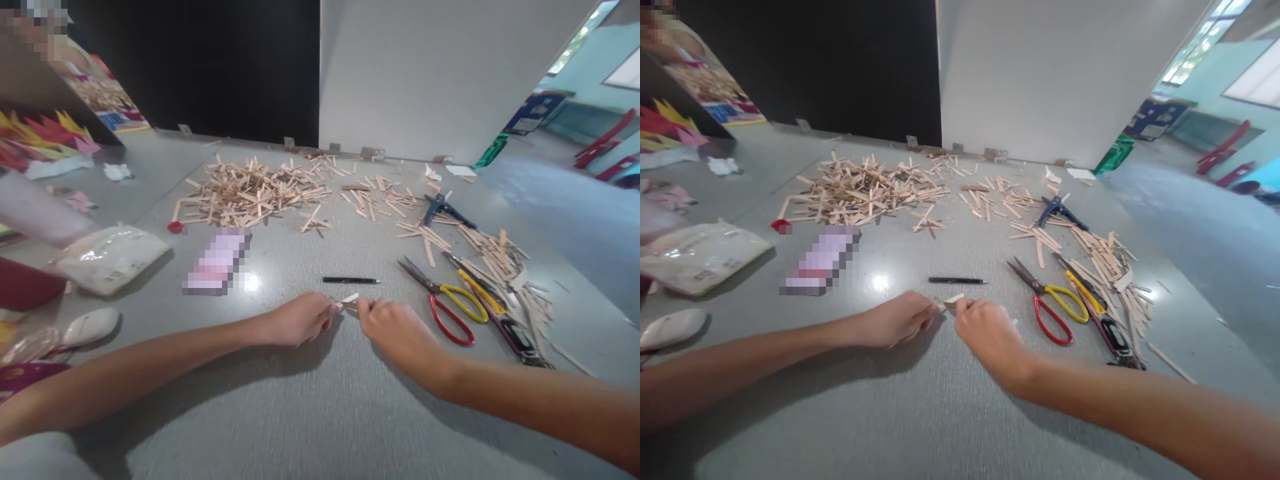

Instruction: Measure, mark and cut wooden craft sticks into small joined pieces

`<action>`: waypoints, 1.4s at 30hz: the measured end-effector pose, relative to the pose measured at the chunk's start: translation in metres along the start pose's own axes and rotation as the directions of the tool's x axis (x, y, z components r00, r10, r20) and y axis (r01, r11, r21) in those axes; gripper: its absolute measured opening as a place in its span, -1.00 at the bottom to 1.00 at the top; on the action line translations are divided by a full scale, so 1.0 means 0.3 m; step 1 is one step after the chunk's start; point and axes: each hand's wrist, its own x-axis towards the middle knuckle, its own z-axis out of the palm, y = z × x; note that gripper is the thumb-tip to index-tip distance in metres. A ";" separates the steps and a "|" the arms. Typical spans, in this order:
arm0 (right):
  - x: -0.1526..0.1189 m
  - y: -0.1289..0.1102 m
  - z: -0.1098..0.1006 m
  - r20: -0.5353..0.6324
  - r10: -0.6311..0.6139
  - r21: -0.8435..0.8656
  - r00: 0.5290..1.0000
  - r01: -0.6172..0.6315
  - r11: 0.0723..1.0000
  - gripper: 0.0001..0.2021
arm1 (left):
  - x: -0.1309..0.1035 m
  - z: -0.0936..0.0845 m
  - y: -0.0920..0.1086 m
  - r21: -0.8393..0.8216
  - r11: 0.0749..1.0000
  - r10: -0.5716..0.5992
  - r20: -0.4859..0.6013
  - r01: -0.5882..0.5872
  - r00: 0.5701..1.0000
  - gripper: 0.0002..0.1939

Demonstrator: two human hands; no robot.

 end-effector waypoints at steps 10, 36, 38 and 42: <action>-0.102 0.068 0.083 -0.559 0.062 -0.049 0.827 -0.107 0.993 -0.46 | -0.012 0.035 -0.017 0.195 0.979 0.148 -0.445 -0.066 0.883 -0.41; -0.124 0.189 0.084 -0.335 0.377 0.690 0.864 -0.048 0.723 -0.40 | -0.025 0.048 -0.049 0.645 0.746 0.608 -0.559 -0.166 0.563 -0.31; -0.125 0.196 0.079 -0.304 0.394 0.730 0.868 -0.054 0.682 -0.42 | -0.026 0.042 -0.053 0.704 0.703 0.614 -0.533 -0.098 0.583 -0.36; -0.127 0.202 0.071 -0.273 0.399 0.758 0.875 -0.059 0.649 -0.46 | -0.026 0.039 -0.056 0.796 0.602 0.559 -0.478 0.065 0.677 -0.47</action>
